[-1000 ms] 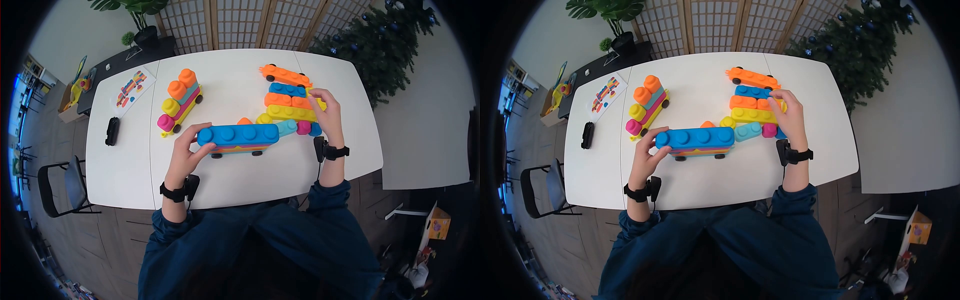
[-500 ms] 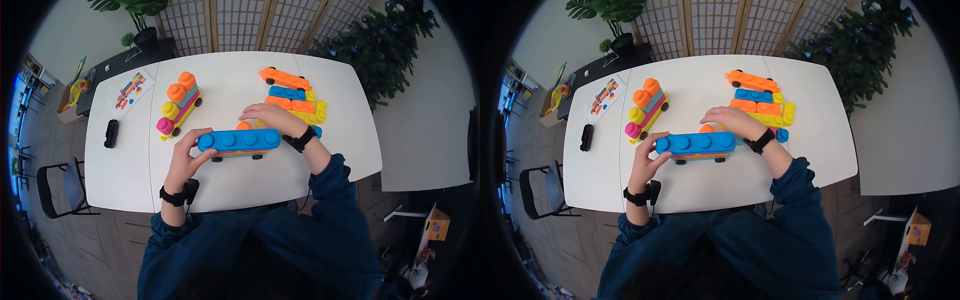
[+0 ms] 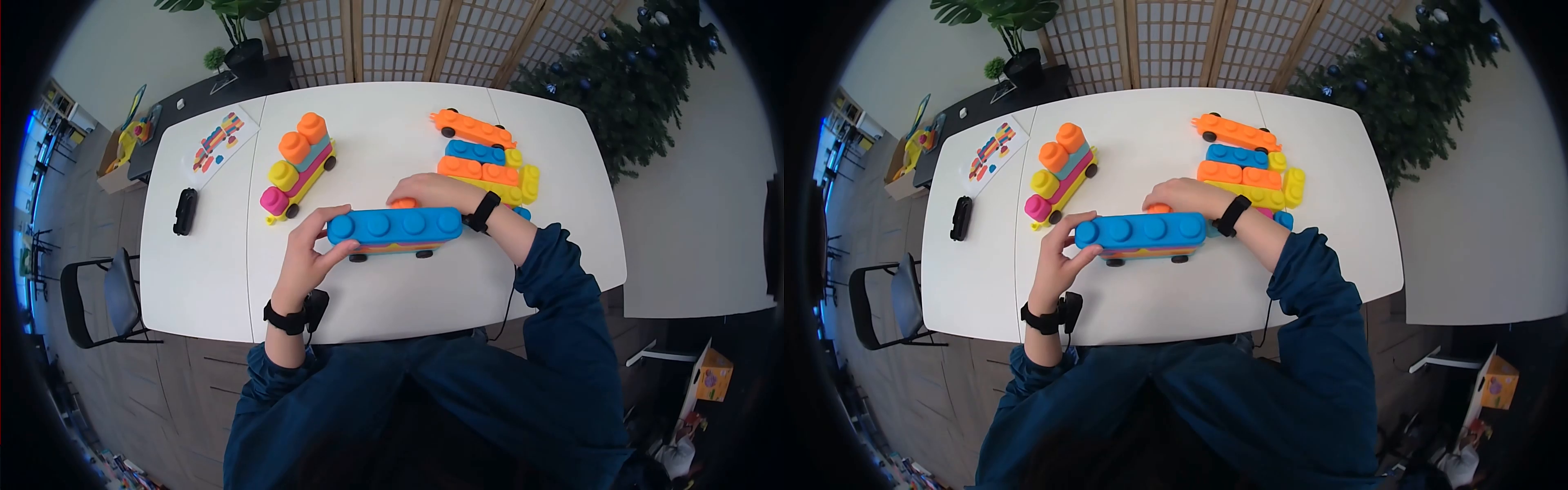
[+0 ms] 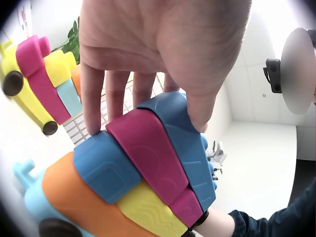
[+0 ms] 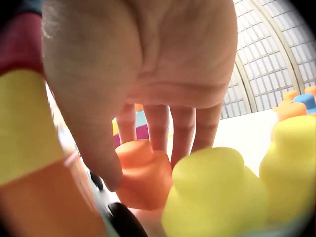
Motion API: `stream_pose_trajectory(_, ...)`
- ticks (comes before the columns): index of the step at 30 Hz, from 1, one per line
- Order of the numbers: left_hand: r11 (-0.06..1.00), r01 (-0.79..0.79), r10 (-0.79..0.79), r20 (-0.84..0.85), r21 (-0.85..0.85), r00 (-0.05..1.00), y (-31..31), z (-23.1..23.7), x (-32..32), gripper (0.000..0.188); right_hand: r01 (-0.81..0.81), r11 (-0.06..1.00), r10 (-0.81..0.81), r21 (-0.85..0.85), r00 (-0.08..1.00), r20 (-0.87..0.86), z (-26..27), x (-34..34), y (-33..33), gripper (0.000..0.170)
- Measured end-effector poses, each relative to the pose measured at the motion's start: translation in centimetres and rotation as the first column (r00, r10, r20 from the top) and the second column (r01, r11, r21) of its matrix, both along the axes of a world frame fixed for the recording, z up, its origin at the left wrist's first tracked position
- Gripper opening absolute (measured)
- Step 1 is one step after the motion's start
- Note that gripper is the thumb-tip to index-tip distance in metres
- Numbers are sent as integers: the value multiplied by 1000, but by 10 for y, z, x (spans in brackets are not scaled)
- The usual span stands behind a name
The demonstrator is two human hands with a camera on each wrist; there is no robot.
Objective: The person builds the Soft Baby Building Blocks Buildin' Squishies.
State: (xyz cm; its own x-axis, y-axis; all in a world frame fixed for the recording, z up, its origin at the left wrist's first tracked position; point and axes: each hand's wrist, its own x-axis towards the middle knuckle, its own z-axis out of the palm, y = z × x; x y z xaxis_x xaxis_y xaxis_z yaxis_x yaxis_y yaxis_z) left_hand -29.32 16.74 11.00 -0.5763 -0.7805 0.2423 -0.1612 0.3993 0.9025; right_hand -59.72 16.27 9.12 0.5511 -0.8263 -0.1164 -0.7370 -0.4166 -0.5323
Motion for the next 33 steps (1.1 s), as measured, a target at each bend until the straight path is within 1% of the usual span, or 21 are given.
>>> stream_pose_trajectory(1,1000,-9,9,6,-3,1000,0,1,0,50,59,995,-58,-75,998,21,3,0,1,34)
stream_pose_trajectory(2,1000,-9,9,6,-3,1000,-1,1,0,50,59,995,-57,-75,998,22,11,-2,0,34)
stream_pose_trajectory(3,1000,-9,9,8,-1,1000,-2,1,-1,50,169,984,-161,-54,978,130,24,-7,-3,37)
stream_pose_trajectory(4,1000,-9,9,9,1,1000,-2,0,-1,50,274,961,-262,-21,937,233,37,-9,-3,40)
stream_pose_trajectory(5,1000,-9,9,9,2,1000,-2,0,-2,50,274,961,-262,-20,937,233,50,-10,2,40)
stream_pose_trajectory(7,1000,-17,17,11,7,1000,-2,1,-4,50,383,920,-312,-83,843,438,78,-7,12,43)
stream_pose_trajectory(8,1000,-17,17,12,8,1000,-2,1,-6,50,384,920,-312,-82,843,438,94,-1,19,43)
stream_pose_trajectory(9,1000,-10,10,-1,10,1000,-2,0,-8,50,345,926,-250,-152,864,437,110,7,30,44)
stream_pose_trajectory(10,1000,-3,3,-13,12,1000,-2,0,-9,50,303,927,-186,-220,883,430,116,15,40,45)
stream_pose_trajectory(11,1000,-5,5,-13,13,1000,-2,-1,-9,50,302,928,-185,-219,883,430,115,25,47,45)
stream_pose_trajectory(13,999,-1,2,-14,50,1000,-3,-3,-11,52,210,880,-26,-426,917,399,111,49,57,49)
stream_pose_trajectory(16,1000,-26,26,4,9,1000,-4,-6,-11,54,209,867,-33,-452,929,368,96,75,61,52)
stream_pose_trajectory(19,999,-10,10,-3,42,1000,-6,-6,-11,55,231,856,-77,-462,942,328,83,86,58,54)
stream_pose_trajectory(23,999,18,-16,-36,52,999,-9,-11,-8,55,215,854,-91,-474,959,270,81,98,60,54)
stream_pose_trajectory(25,999,18,-16,-46,44,999,-9,-14,-9,55,231,832,-128,-504,964,232,78,102,61,52)
stream_pose_trajectory(29,999,16,-14,-42,47,999,-9,-15,-9,55,243,821,-129,-516,960,247,76,102,62,53)
stream_pose_trajectory(32,999,24,-22,-38,46,999,-9,-14,-9,54,273,826,-160,-493,952,260,75,103,65,56)
stream_pose_trajectory(33,998,33,-32,-34,43,999,-9,-12,-10,53,263,811,-166,-522,960,226,75,102,67,60)
